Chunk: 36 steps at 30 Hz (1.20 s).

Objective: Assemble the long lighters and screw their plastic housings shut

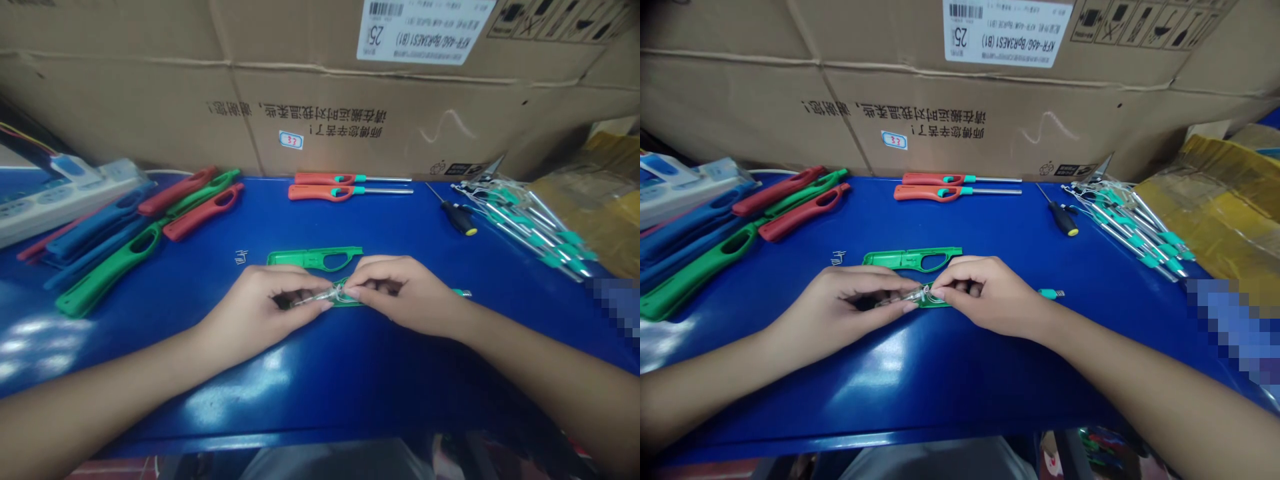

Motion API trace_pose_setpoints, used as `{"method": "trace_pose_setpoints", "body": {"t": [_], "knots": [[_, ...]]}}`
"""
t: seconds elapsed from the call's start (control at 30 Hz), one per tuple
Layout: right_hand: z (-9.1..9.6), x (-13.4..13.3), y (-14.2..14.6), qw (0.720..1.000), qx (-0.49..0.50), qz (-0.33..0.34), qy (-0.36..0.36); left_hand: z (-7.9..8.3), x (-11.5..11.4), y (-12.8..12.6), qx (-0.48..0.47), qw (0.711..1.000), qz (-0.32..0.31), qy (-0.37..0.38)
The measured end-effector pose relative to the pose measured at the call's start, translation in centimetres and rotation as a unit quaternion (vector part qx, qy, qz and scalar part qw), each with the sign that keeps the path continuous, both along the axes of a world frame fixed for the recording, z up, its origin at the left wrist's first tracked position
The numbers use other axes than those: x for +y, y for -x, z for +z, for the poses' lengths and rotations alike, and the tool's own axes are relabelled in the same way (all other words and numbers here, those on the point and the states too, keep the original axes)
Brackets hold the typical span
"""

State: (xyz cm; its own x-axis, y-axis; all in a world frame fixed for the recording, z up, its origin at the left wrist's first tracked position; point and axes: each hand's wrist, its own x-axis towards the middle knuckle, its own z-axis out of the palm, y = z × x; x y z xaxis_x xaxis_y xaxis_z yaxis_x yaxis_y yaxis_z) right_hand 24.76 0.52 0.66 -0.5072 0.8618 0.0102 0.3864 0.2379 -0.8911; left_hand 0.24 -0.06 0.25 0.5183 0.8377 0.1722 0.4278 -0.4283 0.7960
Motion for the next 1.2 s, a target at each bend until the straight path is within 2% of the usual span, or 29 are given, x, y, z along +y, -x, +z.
{"method": "trace_pose_setpoints", "body": {"t": [0.37, 1.2], "knots": [[-0.46, -0.18, -0.03, 0.999, 0.001, 0.011, -0.047, -0.03, -0.19, -0.29, -0.016, 1.0, -0.01, 0.012], [-0.43, -0.12, 0.15, 0.998, 0.015, 0.024, -0.054, -0.18, -0.64, -0.66, -0.048, 0.999, -0.001, -0.012]]}}
